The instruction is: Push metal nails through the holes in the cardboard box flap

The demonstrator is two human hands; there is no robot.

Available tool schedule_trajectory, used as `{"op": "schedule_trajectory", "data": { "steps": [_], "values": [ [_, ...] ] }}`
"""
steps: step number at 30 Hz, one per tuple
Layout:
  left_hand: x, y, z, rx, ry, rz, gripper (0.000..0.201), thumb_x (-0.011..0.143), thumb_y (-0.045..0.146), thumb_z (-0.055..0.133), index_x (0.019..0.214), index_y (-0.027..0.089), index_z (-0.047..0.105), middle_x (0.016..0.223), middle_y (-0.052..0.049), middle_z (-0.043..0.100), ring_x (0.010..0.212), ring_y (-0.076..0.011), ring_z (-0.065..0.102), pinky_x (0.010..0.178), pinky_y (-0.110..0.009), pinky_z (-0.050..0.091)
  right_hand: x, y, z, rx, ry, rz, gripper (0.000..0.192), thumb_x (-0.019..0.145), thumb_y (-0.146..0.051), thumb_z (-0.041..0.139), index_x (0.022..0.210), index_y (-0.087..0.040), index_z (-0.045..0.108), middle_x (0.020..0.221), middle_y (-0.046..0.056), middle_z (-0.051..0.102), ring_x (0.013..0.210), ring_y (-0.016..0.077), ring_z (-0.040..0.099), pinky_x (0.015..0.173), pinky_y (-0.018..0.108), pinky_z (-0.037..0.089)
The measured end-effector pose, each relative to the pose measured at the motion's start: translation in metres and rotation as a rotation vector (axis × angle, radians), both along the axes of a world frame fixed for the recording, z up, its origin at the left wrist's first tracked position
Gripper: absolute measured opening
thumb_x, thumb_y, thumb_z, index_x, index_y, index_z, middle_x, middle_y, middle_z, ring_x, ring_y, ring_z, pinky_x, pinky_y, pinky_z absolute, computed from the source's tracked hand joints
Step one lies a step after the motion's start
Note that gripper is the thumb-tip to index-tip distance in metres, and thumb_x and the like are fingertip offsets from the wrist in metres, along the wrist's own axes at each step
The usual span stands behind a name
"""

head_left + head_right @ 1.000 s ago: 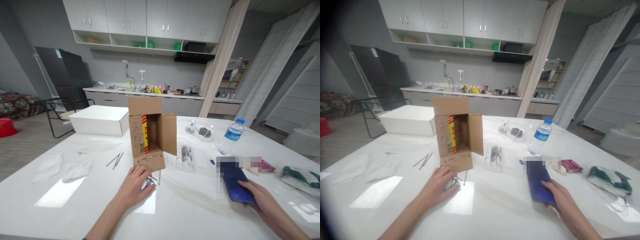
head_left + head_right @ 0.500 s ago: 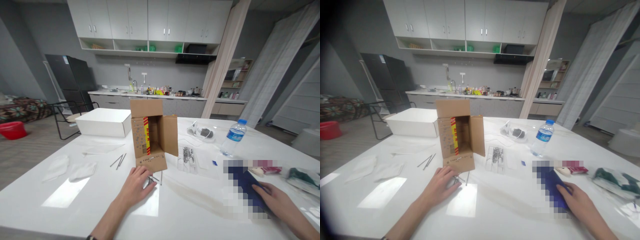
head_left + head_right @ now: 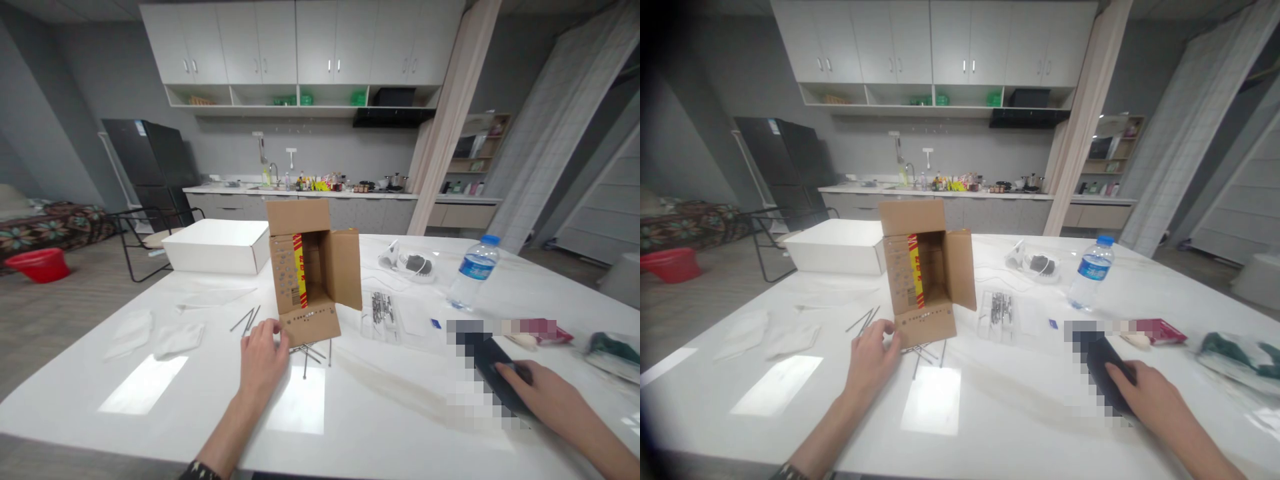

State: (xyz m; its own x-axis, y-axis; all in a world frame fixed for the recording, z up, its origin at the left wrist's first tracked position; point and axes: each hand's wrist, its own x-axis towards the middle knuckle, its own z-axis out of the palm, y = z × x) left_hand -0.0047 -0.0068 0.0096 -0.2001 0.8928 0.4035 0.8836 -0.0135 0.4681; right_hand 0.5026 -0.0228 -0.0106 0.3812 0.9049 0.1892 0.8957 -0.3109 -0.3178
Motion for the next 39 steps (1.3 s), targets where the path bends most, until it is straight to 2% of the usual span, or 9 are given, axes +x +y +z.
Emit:
{"op": "schedule_trajectory", "data": {
  "steps": [5,10,13,15,18,22,29,34,39],
  "values": [
    [-0.002,0.001,0.000,-0.097,-0.014,0.017,0.010,0.090,0.028,0.039,0.088,0.022,0.046,0.092,-0.006,0.065,0.092,-0.0256,0.058,0.087,-0.044,0.035,0.003,-0.002,-0.002,-0.012,0.042,0.042,0.040,0.078,-0.053,0.043,0.080,-0.018,0.063,0.085,0.022,0.070,0.081,0.0384,0.066,0.073,0.045,0.048],
    [-0.002,0.003,-0.002,-0.115,-0.015,-0.007,0.009,0.089,0.026,0.037,0.089,0.021,0.045,0.089,-0.006,0.066,0.090,-0.0258,0.058,0.086,-0.043,0.036,-0.018,-0.008,0.015,0.175,-0.073,0.074,0.048,0.082,-0.053,0.044,0.096,-0.012,0.065,0.093,0.024,0.066,0.083,0.0349,0.063,0.080,0.045,0.046],
    [-0.003,0.004,-0.002,-0.102,-0.036,-0.031,0.010,0.090,0.024,0.036,0.092,0.021,0.046,0.092,-0.006,0.067,0.090,-0.0247,0.059,0.087,-0.043,0.036,-0.063,-0.014,0.036,0.298,0.025,0.159,0.040,0.085,-0.051,0.048,0.100,-0.018,0.064,0.088,0.015,0.065,0.071,0.0260,0.060,0.070,0.040,0.047],
    [-0.004,0.004,-0.003,-0.093,-0.047,-0.031,0.011,0.089,0.024,0.037,0.093,0.021,0.047,0.094,-0.005,0.067,0.090,-0.0243,0.059,0.088,-0.043,0.036,-0.103,-0.016,0.049,0.319,0.158,0.354,0.037,0.086,-0.052,0.050,0.100,-0.021,0.064,0.087,0.010,0.065,0.069,0.0229,0.059,0.066,0.037,0.048],
    [-0.005,0.005,-0.005,-0.084,-0.064,-0.024,0.010,0.089,0.023,0.037,0.093,0.021,0.047,0.095,-0.005,0.066,0.091,-0.0239,0.060,0.088,-0.042,0.036,-0.164,-0.014,0.059,0.184,0.295,0.661,0.030,0.091,-0.046,0.048,0.102,-0.022,0.063,0.093,0.008,0.064,0.072,0.0194,0.060,0.063,0.032,0.049],
    [-0.007,0.006,-0.008,-0.082,-0.092,-0.015,0.010,0.089,0.022,0.038,0.093,0.021,0.047,0.097,-0.005,0.066,0.093,-0.0241,0.060,0.088,-0.042,0.036,-0.228,0.000,0.058,0.029,0.353,0.863,0.028,0.092,-0.035,0.047,0.110,-0.020,0.062,0.114,0.011,0.062,0.074,0.0167,0.061,0.070,0.033,0.051],
    [-0.010,0.009,-0.007,-0.087,-0.176,0.032,0.010,0.089,0.021,0.038,0.092,0.022,0.047,0.095,-0.004,0.066,0.093,-0.0230,0.061,0.089,-0.042,0.036,-0.285,0.040,0.037,-0.028,0.292,0.873,0.028,0.089,-0.024,0.049,0.112,-0.014,0.061,0.118,0.015,0.059,0.086,0.0207,0.062,0.087,0.038,0.047],
    [-0.011,0.012,-0.007,-0.082,-0.196,0.058,0.011,0.090,0.021,0.038,0.093,0.022,0.048,0.094,-0.004,0.066,0.093,-0.0229,0.061,0.089,-0.043,0.036,-0.295,0.058,0.025,0.022,0.264,0.867,0.023,0.088,-0.023,0.050,0.106,-0.014,0.062,0.112,0.013,0.062,0.105,0.0241,0.059,0.095,0.036,0.042],
    [-0.011,0.014,-0.007,-0.090,-0.210,0.075,0.012,0.090,0.020,0.037,0.095,0.022,0.048,0.098,-0.005,0.066,0.095,-0.0236,0.061,0.091,-0.044,0.036,-0.299,0.064,0.027,0.041,0.265,0.874,0.020,0.087,-0.021,0.050,0.100,-0.013,0.063,0.105,0.012,0.063,0.095,0.0226,0.061,0.087,0.035,0.044]
  ]
}}
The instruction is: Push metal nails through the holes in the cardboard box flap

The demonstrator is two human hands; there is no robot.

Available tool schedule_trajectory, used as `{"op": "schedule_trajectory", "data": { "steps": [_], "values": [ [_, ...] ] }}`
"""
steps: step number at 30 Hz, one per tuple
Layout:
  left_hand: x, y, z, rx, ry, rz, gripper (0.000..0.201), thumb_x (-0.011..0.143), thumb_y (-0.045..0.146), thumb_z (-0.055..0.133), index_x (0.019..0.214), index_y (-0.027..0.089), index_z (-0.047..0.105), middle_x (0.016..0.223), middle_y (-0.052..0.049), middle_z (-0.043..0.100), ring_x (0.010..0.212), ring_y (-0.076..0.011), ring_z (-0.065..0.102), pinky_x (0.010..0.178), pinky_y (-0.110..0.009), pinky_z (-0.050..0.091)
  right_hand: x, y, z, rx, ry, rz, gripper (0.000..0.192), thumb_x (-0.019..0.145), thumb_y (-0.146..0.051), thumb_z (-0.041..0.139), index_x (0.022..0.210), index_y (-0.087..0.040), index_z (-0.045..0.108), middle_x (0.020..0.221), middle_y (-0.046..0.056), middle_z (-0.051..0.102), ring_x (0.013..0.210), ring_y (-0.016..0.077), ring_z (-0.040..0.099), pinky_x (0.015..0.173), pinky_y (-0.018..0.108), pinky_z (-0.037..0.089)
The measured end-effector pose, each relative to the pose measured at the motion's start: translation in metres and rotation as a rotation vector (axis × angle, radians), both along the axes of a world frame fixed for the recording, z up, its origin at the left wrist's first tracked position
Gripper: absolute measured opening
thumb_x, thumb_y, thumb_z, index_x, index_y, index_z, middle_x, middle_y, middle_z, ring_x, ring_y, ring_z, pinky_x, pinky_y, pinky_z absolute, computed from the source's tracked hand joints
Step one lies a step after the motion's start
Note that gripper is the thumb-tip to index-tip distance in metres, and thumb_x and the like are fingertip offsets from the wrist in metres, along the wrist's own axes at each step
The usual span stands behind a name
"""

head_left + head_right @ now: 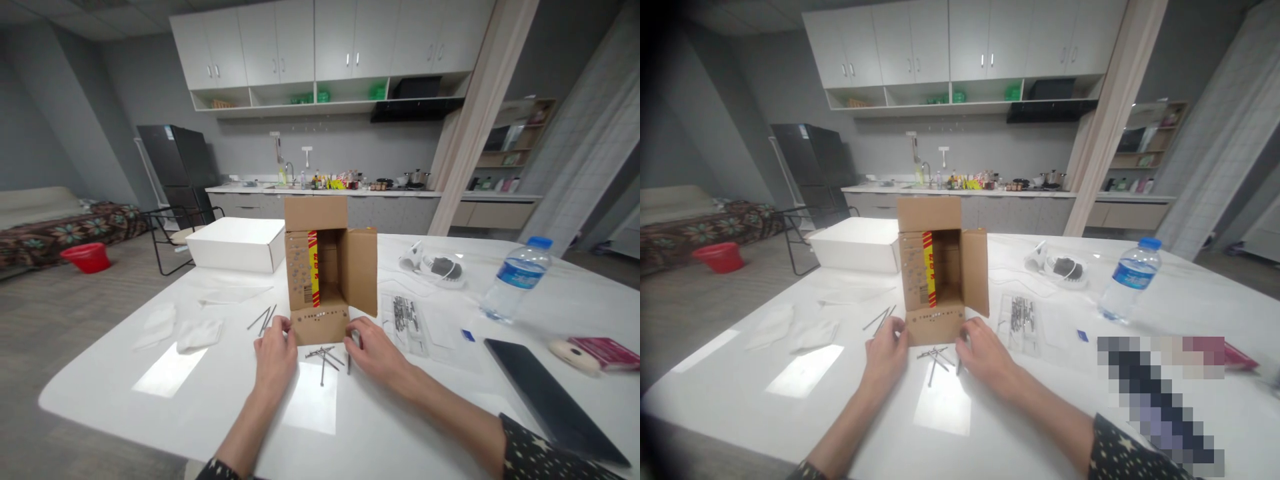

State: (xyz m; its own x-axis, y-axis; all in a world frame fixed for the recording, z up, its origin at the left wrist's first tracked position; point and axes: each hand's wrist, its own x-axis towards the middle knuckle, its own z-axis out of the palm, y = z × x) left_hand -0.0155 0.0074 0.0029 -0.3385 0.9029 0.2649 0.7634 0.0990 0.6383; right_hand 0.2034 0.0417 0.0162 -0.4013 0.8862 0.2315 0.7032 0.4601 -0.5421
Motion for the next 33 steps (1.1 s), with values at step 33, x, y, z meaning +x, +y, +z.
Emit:
{"op": "schedule_trajectory", "data": {
  "steps": [33],
  "values": [
    [0.007,-0.021,0.000,0.022,0.303,-0.426,0.012,0.083,0.018,0.047,0.089,0.022,0.057,0.107,-0.007,0.059,0.103,-0.0234,0.056,0.086,-0.040,0.040,0.011,-0.006,-0.016,0.007,0.253,0.093,0.014,0.087,-0.020,0.047,0.096,-0.020,0.058,0.091,0.003,0.061,0.065,0.0143,0.053,0.065,0.030,0.044]
  ]
}}
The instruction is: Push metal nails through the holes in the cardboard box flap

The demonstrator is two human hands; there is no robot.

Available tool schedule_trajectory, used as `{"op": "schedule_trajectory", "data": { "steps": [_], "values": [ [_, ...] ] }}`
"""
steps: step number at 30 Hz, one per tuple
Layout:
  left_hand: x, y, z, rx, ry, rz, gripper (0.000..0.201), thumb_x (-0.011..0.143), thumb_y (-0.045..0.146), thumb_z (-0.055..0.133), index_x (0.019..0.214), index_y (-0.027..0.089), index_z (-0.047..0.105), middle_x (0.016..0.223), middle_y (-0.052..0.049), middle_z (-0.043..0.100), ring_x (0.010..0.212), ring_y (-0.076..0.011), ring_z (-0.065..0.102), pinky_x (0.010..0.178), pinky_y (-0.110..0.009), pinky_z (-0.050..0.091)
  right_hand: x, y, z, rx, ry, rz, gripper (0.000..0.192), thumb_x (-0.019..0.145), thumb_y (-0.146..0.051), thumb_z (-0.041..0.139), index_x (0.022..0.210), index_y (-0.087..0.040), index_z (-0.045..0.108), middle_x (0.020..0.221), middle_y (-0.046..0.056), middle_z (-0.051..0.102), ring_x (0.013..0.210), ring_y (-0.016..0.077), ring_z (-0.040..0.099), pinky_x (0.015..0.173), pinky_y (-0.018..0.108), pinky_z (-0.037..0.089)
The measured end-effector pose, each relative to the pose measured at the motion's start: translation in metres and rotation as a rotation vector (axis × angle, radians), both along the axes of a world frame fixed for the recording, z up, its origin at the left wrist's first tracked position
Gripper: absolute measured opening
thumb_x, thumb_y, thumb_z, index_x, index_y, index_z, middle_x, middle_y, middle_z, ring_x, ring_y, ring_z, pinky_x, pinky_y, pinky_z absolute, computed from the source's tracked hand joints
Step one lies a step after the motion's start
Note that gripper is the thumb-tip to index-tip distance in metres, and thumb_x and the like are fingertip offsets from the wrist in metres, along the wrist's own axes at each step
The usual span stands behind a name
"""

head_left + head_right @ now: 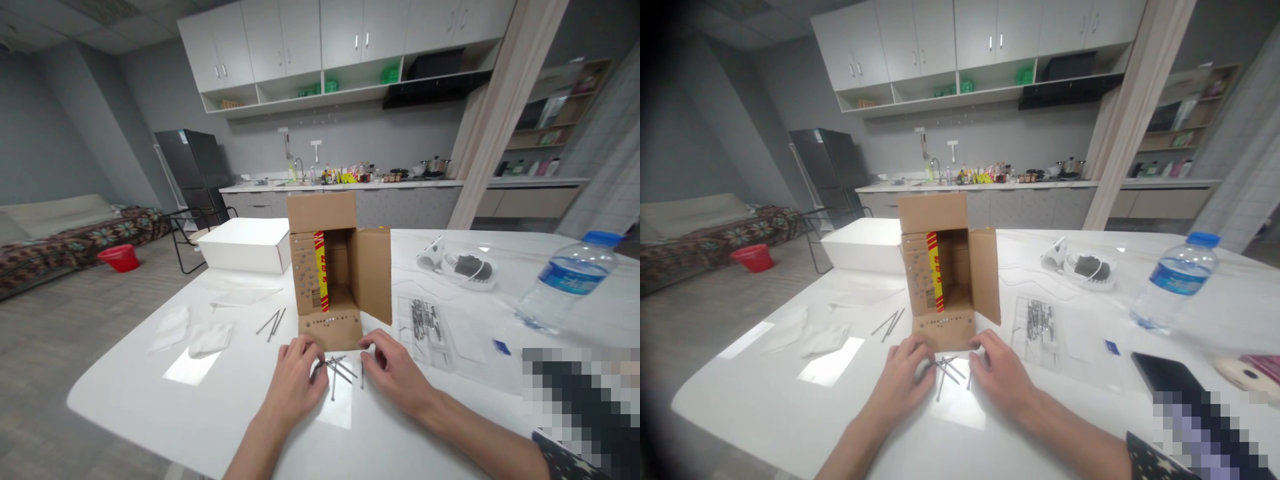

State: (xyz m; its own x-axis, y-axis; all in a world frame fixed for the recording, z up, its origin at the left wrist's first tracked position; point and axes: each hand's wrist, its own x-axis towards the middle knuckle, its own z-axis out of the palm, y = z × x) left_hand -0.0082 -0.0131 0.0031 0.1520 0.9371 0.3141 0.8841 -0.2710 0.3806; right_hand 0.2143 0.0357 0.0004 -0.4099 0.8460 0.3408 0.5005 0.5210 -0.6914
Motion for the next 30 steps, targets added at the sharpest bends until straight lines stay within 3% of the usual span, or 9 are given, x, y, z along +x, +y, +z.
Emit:
{"op": "schedule_trajectory", "data": {
  "steps": [30],
  "values": [
    [-0.0004,0.0018,-0.0011,-0.090,-0.080,0.120,0.010,0.084,0.021,0.050,0.084,0.023,0.060,0.107,-0.006,0.056,0.103,-0.0252,0.051,0.088,-0.045,0.038,-0.0010,-0.0005,0.0025,-0.029,0.012,0.013,0.013,0.086,-0.020,0.048,0.093,-0.020,0.060,0.090,0.003,0.063,0.066,0.0141,0.054,0.065,0.030,0.044]
  ]
}}
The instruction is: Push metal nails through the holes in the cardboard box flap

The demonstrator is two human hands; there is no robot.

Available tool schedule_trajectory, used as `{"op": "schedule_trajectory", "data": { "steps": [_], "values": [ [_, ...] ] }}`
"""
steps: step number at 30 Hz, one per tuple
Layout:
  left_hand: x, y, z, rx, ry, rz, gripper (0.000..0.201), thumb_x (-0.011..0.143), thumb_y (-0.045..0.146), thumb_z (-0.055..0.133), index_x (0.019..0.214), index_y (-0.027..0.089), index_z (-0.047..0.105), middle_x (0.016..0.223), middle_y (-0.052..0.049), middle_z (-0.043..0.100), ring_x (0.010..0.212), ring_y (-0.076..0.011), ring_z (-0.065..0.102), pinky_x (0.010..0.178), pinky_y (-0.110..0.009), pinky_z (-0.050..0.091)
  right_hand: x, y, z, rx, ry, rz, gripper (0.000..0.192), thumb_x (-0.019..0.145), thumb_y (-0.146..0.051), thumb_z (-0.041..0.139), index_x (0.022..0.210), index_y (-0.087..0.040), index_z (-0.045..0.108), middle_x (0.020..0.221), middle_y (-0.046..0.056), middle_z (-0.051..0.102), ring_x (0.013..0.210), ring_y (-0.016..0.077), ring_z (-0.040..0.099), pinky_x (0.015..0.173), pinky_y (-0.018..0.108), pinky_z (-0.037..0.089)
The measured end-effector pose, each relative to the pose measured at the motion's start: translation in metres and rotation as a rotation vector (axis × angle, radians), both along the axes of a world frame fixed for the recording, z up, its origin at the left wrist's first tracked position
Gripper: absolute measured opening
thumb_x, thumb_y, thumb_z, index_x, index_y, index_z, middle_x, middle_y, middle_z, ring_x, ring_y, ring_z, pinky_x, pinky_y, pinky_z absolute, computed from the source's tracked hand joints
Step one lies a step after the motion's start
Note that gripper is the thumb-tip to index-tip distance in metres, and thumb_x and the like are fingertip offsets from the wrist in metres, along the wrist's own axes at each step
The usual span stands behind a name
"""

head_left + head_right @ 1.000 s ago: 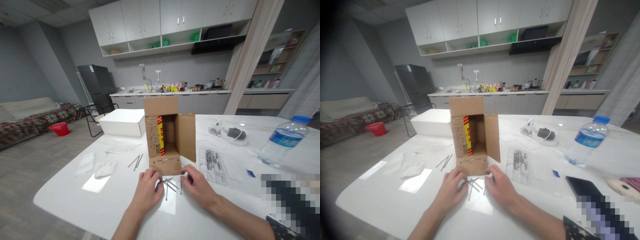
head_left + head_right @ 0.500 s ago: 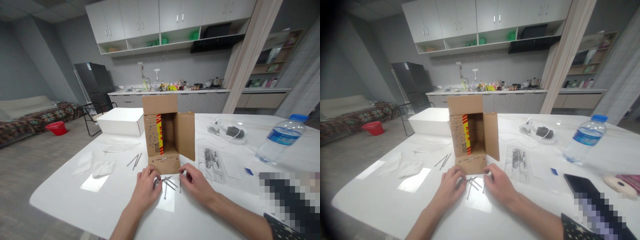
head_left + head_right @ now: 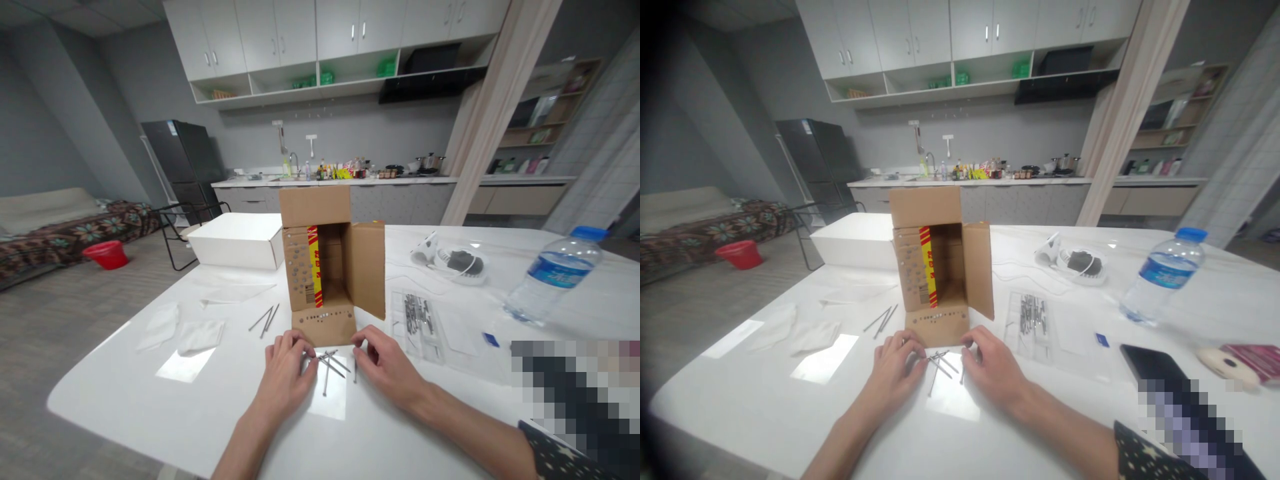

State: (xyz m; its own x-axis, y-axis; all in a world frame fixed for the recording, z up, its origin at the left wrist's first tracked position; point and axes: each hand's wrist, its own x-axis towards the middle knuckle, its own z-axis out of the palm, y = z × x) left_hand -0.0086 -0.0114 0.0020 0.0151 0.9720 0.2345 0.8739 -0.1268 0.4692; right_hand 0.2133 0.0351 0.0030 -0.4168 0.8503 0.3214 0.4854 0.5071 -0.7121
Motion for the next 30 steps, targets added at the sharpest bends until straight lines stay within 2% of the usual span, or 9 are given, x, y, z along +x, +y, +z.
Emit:
{"op": "schedule_trajectory", "data": {
  "steps": [5,13,20,24,30],
  "values": [
    [0.000,0.000,-0.001,-0.009,0.002,0.040,0.012,0.084,0.022,0.050,0.083,0.023,0.062,0.108,-0.006,0.056,0.102,-0.0259,0.051,0.087,-0.046,0.038,0.000,0.000,0.001,-0.017,-0.014,0.003,0.013,0.087,-0.020,0.048,0.093,-0.020,0.059,0.091,0.003,0.062,0.066,0.0140,0.054,0.065,0.030,0.045],
    [-0.006,0.001,-0.007,0.040,-0.060,0.018,0.015,0.089,0.028,0.047,0.088,0.023,0.062,0.108,-0.007,0.059,0.103,-0.0257,0.051,0.088,-0.047,0.038,0.001,0.002,-0.002,-0.018,-0.011,0.003,0.013,0.086,-0.020,0.049,0.093,-0.019,0.060,0.090,0.003,0.063,0.067,0.0142,0.054,0.065,0.030,0.044],
    [-0.011,0.002,-0.002,0.101,-0.184,0.069,0.017,0.091,0.033,0.046,0.089,0.022,0.059,0.095,-0.005,0.065,0.095,-0.0241,0.058,0.088,-0.046,0.040,0.000,0.002,-0.004,-0.028,-0.014,0.001,0.013,0.087,-0.021,0.049,0.095,-0.020,0.060,0.091,0.003,0.062,0.066,0.0140,0.053,0.065,0.029,0.043],
    [-0.011,0.001,0.000,0.162,-0.227,0.134,0.018,0.090,0.036,0.048,0.090,0.023,0.061,0.089,-0.003,0.068,0.088,-0.0233,0.061,0.086,-0.044,0.041,0.001,0.001,-0.003,-0.033,-0.019,0.008,0.013,0.087,-0.022,0.049,0.095,-0.020,0.060,0.091,0.003,0.062,0.067,0.0142,0.054,0.065,0.029,0.043],
    [-0.011,0.000,-0.001,0.277,-0.231,0.142,0.017,0.090,0.035,0.051,0.091,0.023,0.063,0.089,-0.002,0.070,0.083,-0.0212,0.063,0.086,-0.043,0.040,0.002,0.000,-0.002,-0.041,-0.033,0.027,0.014,0.087,-0.020,0.048,0.095,-0.020,0.060,0.093,0.004,0.063,0.069,0.0143,0.055,0.066,0.029,0.043]
  ]
}}
